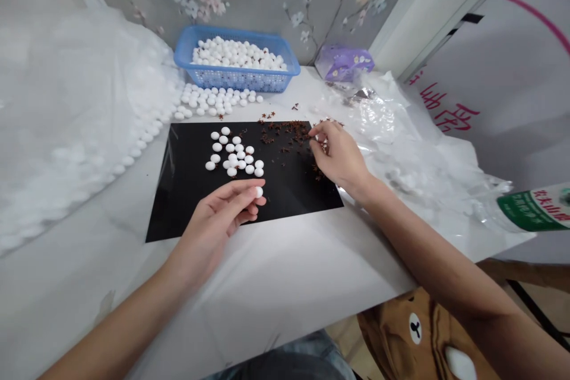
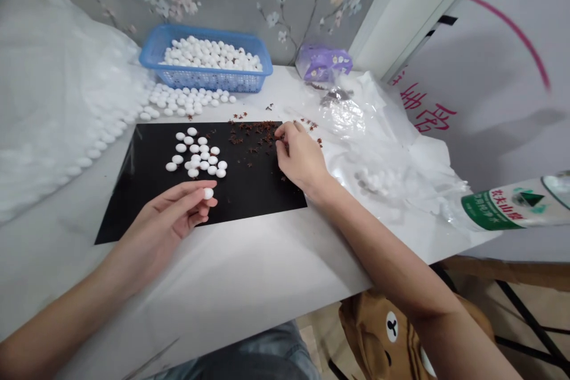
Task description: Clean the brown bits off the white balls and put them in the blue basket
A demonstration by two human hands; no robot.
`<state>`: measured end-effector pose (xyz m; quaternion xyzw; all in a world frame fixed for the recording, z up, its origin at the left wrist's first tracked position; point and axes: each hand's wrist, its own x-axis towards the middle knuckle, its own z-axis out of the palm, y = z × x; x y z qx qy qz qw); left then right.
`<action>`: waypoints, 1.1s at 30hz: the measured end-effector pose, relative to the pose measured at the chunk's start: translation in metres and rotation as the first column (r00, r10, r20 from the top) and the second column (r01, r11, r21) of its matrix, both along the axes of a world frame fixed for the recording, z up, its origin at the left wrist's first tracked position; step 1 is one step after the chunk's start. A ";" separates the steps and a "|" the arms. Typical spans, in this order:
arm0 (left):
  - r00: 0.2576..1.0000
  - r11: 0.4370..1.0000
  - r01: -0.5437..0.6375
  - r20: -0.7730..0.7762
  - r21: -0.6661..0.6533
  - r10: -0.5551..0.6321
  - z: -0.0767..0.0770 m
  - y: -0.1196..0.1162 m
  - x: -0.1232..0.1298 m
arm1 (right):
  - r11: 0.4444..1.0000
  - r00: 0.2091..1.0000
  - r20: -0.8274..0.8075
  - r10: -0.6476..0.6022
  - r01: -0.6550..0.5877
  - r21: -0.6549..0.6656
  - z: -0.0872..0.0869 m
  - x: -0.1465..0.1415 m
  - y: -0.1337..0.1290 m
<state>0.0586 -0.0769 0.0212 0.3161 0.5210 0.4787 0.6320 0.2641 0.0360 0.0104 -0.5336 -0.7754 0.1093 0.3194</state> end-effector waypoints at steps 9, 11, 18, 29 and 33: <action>1.000 0.999 -0.012 -0.021 -0.044 0.011 0.002 0.003 0.000 | 0.949 0.904 0.304 0.301 -0.315 -0.002 0.000 -0.013 -0.017; 1.000 0.998 -0.003 -0.019 -0.058 0.002 0.003 0.003 0.000 | 0.945 0.892 0.326 0.313 -0.325 -0.019 -0.001 -0.013 -0.017; 0.999 0.998 0.032 -0.024 -0.051 -0.033 0.005 0.002 0.001 | 0.937 0.937 0.020 0.348 -0.347 -0.050 0.000 -0.018 -0.025; 0.987 0.991 0.129 -0.088 -0.039 -0.132 0.005 0.003 -0.001 | 0.877 0.713 -0.667 0.218 -0.443 -0.187 0.003 -0.042 -0.056; 0.989 0.991 0.129 -0.068 -0.032 -0.131 0.005 0.003 -0.001 | 0.897 0.727 -0.650 0.221 -0.413 -0.156 0.004 -0.044 -0.061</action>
